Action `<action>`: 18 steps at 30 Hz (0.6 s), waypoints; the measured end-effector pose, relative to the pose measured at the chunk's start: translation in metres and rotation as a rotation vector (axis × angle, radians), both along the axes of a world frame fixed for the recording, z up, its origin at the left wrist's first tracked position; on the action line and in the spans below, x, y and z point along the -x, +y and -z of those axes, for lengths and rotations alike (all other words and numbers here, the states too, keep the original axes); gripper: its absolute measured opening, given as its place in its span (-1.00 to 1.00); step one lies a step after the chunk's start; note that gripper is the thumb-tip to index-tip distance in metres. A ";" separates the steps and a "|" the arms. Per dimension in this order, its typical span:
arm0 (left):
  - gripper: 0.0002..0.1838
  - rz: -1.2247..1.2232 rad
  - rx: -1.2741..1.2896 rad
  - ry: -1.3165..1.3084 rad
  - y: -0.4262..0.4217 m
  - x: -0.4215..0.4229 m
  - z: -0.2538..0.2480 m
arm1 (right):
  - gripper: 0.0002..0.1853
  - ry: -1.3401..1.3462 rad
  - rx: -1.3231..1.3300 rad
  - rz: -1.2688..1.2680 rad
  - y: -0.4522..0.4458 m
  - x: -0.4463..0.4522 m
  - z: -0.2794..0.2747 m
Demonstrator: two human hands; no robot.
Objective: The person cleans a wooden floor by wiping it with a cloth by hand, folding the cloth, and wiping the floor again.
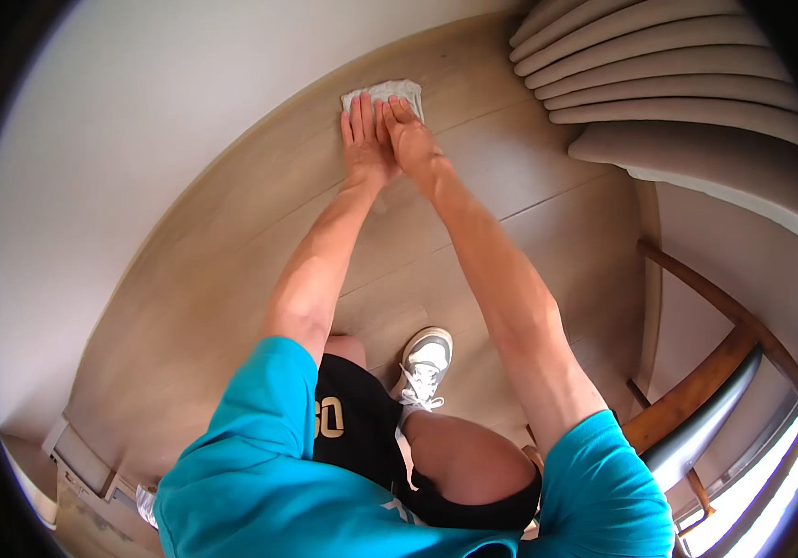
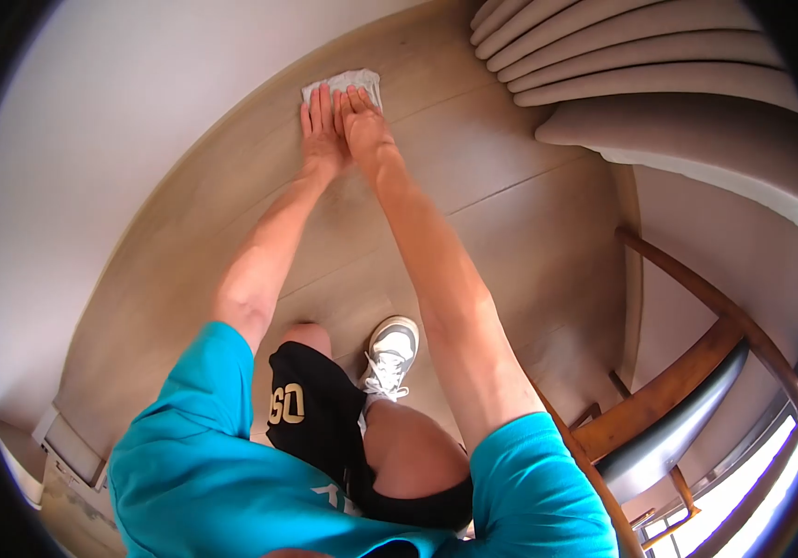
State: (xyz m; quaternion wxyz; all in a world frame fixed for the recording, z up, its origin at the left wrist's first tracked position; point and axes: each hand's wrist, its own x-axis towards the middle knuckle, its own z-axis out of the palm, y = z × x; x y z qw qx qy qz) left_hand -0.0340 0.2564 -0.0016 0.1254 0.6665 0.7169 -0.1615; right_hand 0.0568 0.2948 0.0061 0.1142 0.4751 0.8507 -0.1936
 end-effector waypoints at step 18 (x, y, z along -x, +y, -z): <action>-0.21 0.137 0.015 -0.565 -0.249 -0.041 -0.029 | -0.42 0.561 0.218 0.396 -0.283 -0.102 -0.039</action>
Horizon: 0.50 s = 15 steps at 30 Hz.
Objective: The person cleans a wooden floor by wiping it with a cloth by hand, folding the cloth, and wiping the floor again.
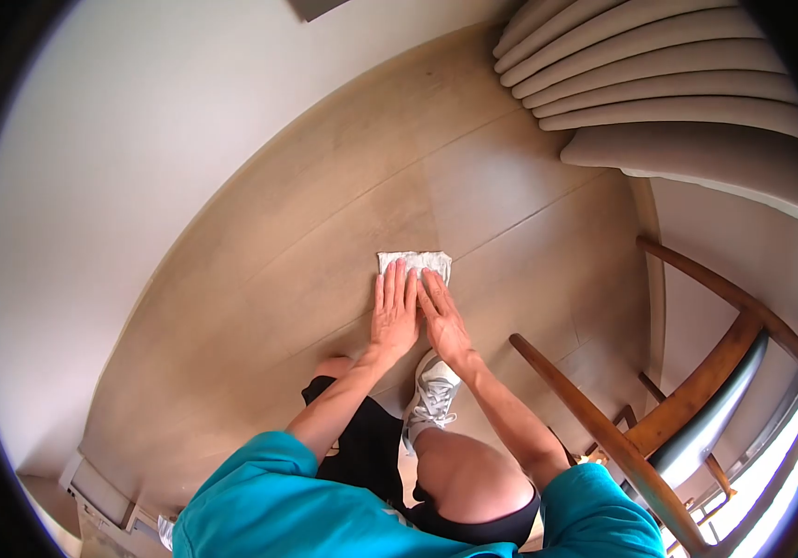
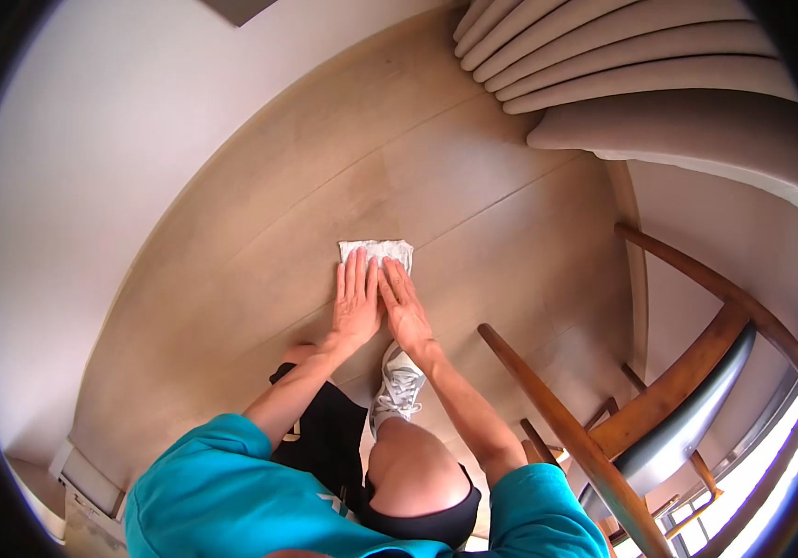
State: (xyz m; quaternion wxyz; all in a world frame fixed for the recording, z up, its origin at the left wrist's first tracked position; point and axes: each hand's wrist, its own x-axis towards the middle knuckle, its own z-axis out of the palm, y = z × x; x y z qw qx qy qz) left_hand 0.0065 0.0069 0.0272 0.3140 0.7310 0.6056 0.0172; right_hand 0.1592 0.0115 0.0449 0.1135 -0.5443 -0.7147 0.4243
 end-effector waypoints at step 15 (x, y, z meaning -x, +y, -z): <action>-0.18 0.218 -0.394 0.120 0.253 -0.010 0.038 | -0.30 -0.101 -0.409 0.002 0.230 -0.010 0.058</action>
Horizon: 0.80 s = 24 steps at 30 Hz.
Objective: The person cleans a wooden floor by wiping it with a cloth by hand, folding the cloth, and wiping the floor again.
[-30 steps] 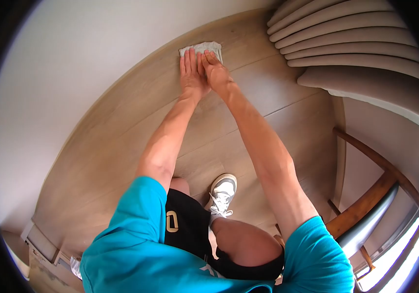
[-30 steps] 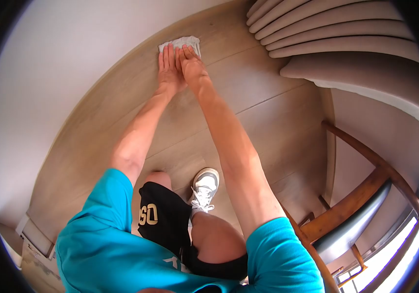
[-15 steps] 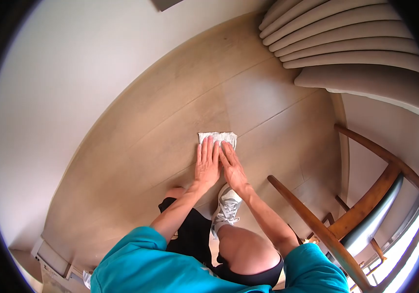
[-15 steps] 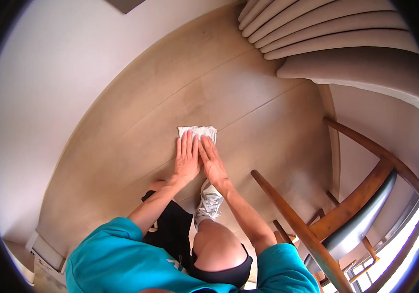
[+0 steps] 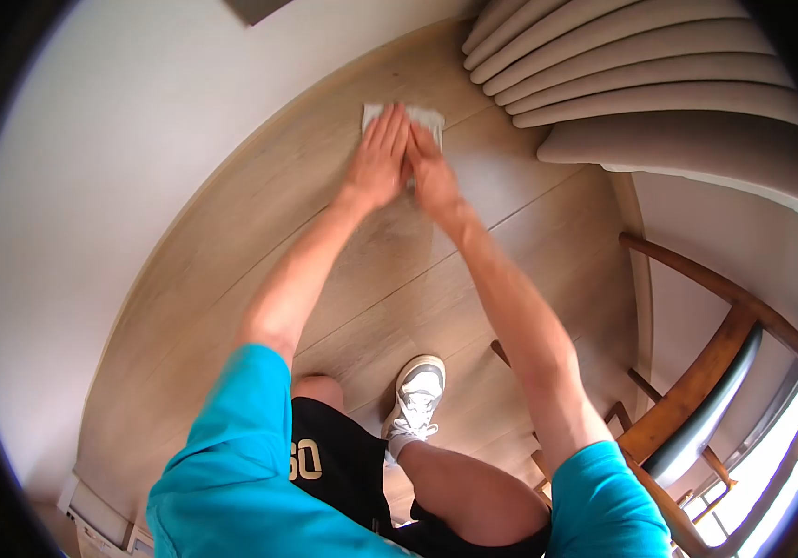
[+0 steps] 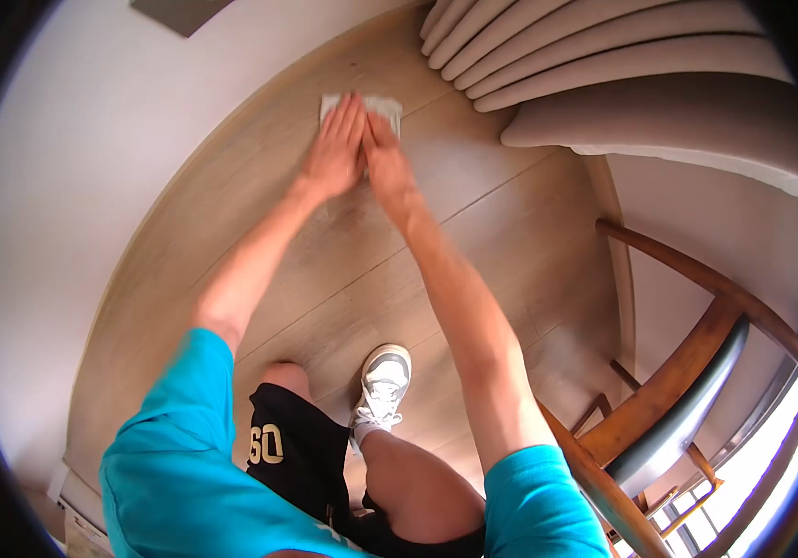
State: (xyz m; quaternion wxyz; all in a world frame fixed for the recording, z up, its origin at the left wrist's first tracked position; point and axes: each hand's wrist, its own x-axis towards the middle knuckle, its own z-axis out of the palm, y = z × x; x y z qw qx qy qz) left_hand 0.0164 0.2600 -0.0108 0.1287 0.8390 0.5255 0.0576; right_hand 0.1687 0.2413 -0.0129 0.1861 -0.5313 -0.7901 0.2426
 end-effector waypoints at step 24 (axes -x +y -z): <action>-0.24 0.091 0.217 0.012 -0.235 -0.036 -0.014 | -0.34 0.098 0.390 0.376 -0.253 -0.009 -0.052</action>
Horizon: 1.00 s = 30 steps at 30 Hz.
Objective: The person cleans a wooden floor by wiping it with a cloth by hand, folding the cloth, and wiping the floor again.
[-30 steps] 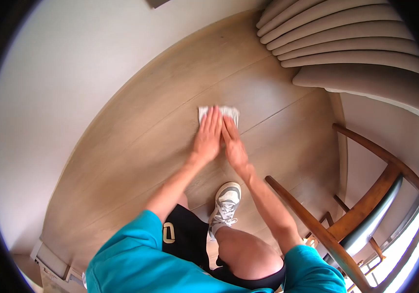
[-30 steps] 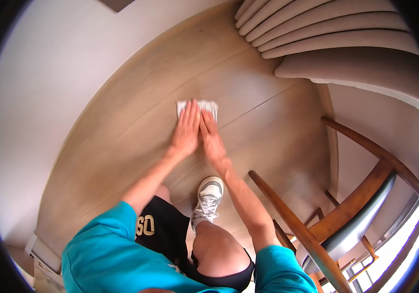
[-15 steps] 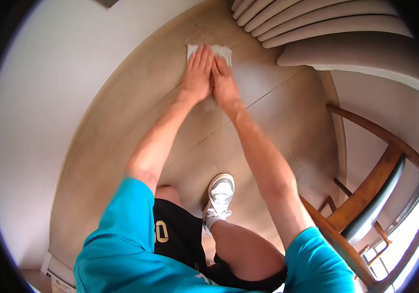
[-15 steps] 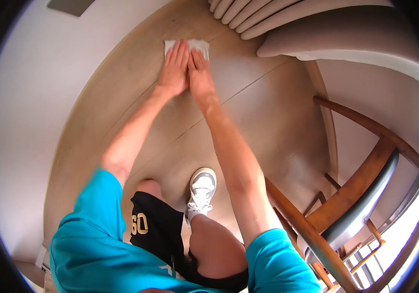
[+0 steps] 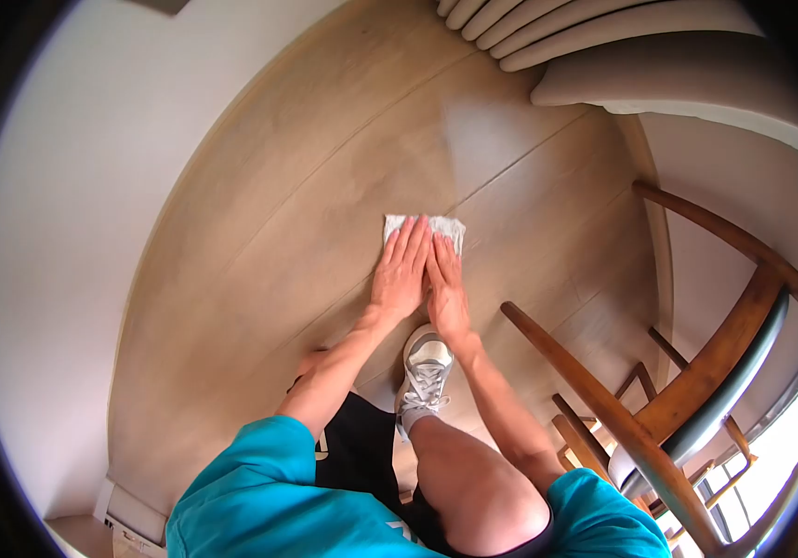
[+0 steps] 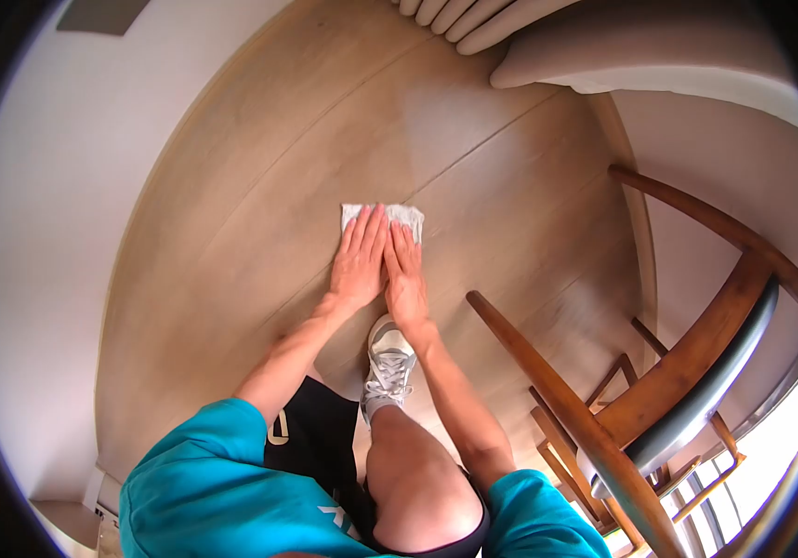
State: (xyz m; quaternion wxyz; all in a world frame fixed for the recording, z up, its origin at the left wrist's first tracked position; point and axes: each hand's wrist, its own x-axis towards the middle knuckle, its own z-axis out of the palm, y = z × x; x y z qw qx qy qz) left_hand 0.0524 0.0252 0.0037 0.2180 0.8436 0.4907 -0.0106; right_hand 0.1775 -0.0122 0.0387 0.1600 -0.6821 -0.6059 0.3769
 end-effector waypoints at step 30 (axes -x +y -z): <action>-0.11 -0.465 0.013 0.157 0.041 0.082 -0.001 | -0.40 -0.053 -0.114 -0.412 0.084 0.087 0.002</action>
